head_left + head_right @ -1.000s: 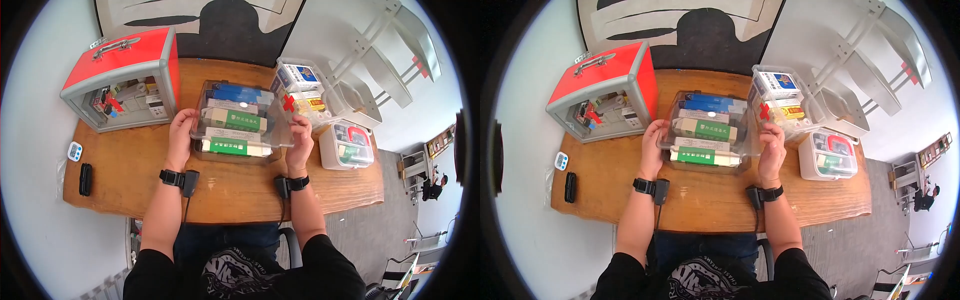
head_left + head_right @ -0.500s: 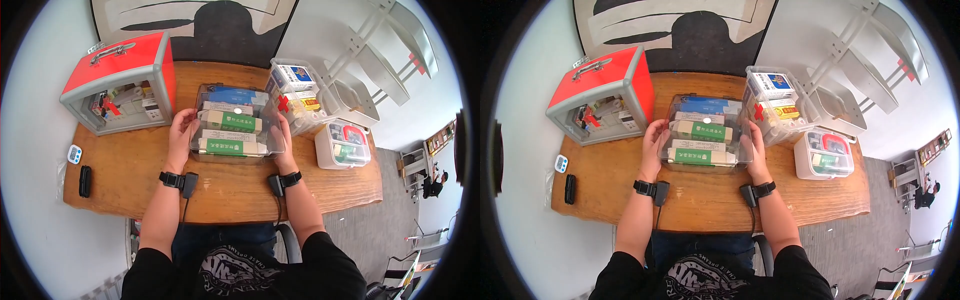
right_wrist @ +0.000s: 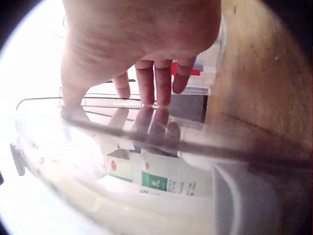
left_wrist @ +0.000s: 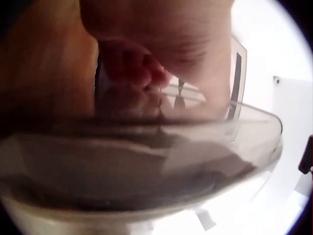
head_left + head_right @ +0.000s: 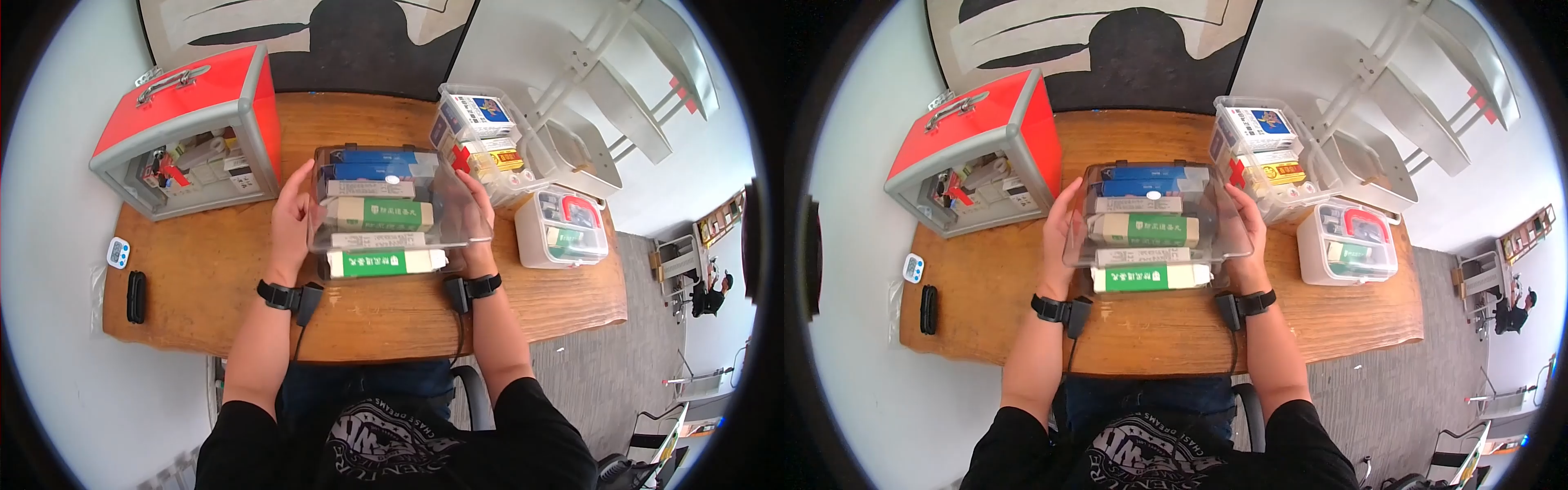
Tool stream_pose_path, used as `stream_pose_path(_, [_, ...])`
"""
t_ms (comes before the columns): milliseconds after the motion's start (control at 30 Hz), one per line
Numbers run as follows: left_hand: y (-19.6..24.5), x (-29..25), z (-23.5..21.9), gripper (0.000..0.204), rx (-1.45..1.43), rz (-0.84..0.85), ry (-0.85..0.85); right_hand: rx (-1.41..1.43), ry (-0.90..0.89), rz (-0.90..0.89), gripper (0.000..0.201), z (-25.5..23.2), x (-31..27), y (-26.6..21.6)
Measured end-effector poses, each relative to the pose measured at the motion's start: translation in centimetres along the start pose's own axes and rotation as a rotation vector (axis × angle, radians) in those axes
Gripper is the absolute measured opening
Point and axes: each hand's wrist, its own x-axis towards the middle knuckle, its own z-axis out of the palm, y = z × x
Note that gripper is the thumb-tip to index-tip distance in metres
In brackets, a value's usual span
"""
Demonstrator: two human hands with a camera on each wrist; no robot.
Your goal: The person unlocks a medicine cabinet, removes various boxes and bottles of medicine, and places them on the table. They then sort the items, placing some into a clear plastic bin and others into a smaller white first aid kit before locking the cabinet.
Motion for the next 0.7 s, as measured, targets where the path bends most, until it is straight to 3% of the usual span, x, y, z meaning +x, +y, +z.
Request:
stream_pose_path(67, [-0.2,-0.5,0.0,0.064,0.009,-0.017,-0.009,-0.199,0.1,0.015,0.051,-0.1,-0.1,-0.2])
stream_pose_path(133, [-0.7,-0.2,-0.8,0.061,0.053,0.015,-0.006,-0.103,0.049,-0.086,0.043,-1.9,-0.2,1.2])
stream_pose_path(200, [-1.0,0.1,-0.8,0.054,0.022,0.053,0.014,-0.47,-0.038,-0.447,0.022,-3.2,0.5,1.4])
stream_pose_path(267, [-1.2,0.8,-0.7,0.048,-0.009,0.092,0.035,-0.328,-0.058,-0.344,0.024,-2.8,0.2,1.3])
stream_pose_path(300, [-0.9,1.5,-0.3,0.034,0.072,0.22,0.047,-0.188,-0.084,-0.247,0.025,-2.2,0.1,1.0])
stream_pose_path(333, [-0.8,2.0,-0.1,0.043,0.152,0.349,0.058,-0.186,-0.076,-0.247,0.025,-1.9,0.1,1.0])
stream_pose_path(367, [-0.8,2.3,-0.1,0.043,0.153,0.349,0.049,-0.102,-0.072,-0.168,0.028,-1.6,0.4,1.0])
stream_pose_path(433, [-1.5,2.7,0.0,0.03,-0.261,0.098,-0.007,-0.02,-0.063,-0.092,0.031,-1.4,0.7,1.1])
stream_pose_path(500, [-1.9,3.2,-0.4,0.025,-0.256,0.105,-0.062,-0.093,-0.056,0.007,0.051,-1.3,0.6,1.2])
stream_pose_path(600, [-2.7,3.6,-0.7,0.021,-0.173,0.146,-0.115,-0.123,-0.149,0.062,0.061,-1.7,0.4,0.1])
stream_pose_path(700, [-3.3,4.5,-1.0,0.025,-0.113,0.17,-0.119,-0.112,-0.275,0.064,0.052,-2.1,0.4,-1.3])
